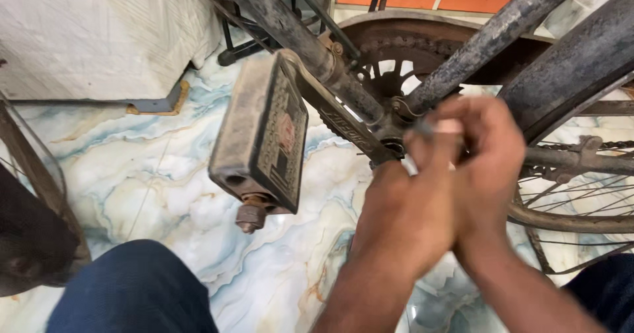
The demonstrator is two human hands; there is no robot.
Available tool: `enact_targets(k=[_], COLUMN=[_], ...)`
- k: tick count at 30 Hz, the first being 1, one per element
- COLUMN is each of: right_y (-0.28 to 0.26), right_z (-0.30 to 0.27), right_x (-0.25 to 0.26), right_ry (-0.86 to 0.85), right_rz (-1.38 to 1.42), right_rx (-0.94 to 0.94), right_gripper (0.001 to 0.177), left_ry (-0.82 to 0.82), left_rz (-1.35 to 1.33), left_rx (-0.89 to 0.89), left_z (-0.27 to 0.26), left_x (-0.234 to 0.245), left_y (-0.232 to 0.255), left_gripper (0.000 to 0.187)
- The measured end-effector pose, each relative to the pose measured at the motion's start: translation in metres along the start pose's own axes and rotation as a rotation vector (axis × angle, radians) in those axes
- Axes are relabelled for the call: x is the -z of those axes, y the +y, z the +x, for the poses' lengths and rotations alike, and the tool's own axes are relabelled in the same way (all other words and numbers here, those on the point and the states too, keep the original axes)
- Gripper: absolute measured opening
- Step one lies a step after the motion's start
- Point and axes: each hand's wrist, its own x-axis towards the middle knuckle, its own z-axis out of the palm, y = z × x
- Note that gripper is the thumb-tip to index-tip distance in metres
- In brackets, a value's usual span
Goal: The person uses a screwdriver and pliers to adjust and tighten components on the bicycle chain guard and pedal crank. They manipulate the chain guard and pedal arm, using tools to secure fasteners and ensure proper alignment.
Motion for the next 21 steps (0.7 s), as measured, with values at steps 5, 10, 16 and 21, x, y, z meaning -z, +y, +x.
enact_targets(k=[5, 10, 16, 21], right_y=[-0.033, -0.062, -0.071, -0.075], right_z=[0.045, 0.055, 0.059, 0.05], right_x=[-0.006, -0.006, -0.013, -0.019], right_ry=[-0.174, -0.156, -0.227, -0.28], right_rz=[0.449, 0.382, 0.301, 0.258], right_rx=[-0.271, -0.381, -0.293, -0.258], right_gripper=[0.03, 0.019, 0.012, 0.012], left_ry=[-0.066, 0.044, 0.134, 0.222], left_rz=[0.067, 0.455, -0.057, -0.183], left_rx=[-0.419, -0.756, -0.726, -0.468], left_z=[-0.033, -0.003, 0.006, 0.01], left_x=[0.035, 0.094, 0.193, 0.194], left_y=[0.034, 0.098, 0.094, 0.047], left_gripper=[0.087, 0.048, 0.031, 0.026])
